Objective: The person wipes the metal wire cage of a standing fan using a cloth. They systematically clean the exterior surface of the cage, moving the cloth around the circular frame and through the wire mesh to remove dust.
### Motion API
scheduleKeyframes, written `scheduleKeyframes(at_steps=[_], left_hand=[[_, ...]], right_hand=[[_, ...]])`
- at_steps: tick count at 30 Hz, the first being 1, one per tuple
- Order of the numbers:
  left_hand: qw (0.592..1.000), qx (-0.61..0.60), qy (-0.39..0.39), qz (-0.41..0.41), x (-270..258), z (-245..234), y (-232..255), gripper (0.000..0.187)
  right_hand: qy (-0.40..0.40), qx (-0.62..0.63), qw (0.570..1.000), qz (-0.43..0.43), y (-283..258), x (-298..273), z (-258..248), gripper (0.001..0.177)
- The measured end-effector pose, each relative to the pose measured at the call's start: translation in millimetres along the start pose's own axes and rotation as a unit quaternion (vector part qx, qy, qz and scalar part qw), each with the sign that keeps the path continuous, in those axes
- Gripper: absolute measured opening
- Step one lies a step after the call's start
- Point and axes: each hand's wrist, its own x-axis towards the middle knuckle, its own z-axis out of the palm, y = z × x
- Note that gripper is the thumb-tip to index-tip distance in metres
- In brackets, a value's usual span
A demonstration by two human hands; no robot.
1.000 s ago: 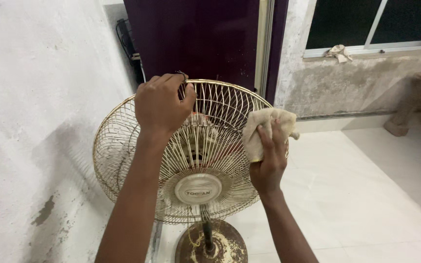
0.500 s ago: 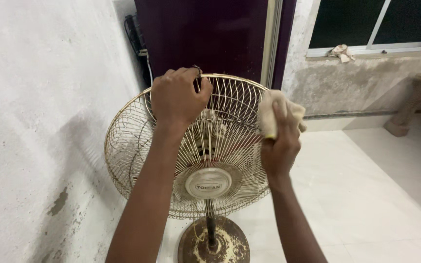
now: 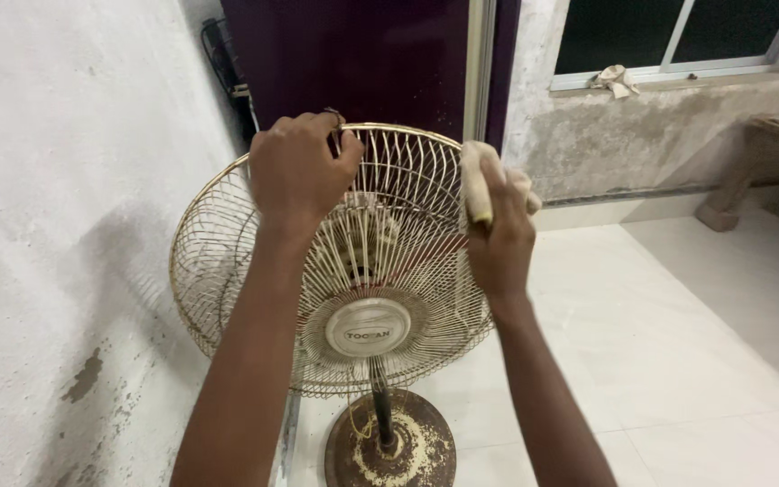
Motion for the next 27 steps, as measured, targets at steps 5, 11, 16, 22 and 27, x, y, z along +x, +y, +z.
scheduleKeyframes(at_steps=[5, 11, 16, 22, 27], left_hand=[[1.000, 0.008, 0.010, 0.004, -3.5, -1.2, 1.2, 0.038], [0.999, 0.016, 0.028, 0.029, -2.2, 3.2, -0.1, 0.036], [0.998, 0.029, 0.039, 0.044, -3.4, 4.0, -2.0, 0.036], [0.999, 0.023, 0.009, 0.028, -1.1, 7.3, -4.0, 0.038], [0.999, 0.013, 0.029, 0.026, -3.1, 10.0, -5.4, 0.035]], right_hand=[[0.074, -0.113, 0.977, -0.167, -11.1, -54.4, -14.9, 0.054], [0.090, -0.097, 0.991, -0.016, 24.4, -76.0, -38.5, 0.047], [0.101, -0.092, 0.987, -0.088, 32.7, -75.9, -9.6, 0.049], [0.079, 0.052, 0.996, 0.002, 58.3, -40.4, -11.5, 0.039], [0.095, -0.091, 0.991, -0.027, 46.2, -87.6, -3.3, 0.043]])
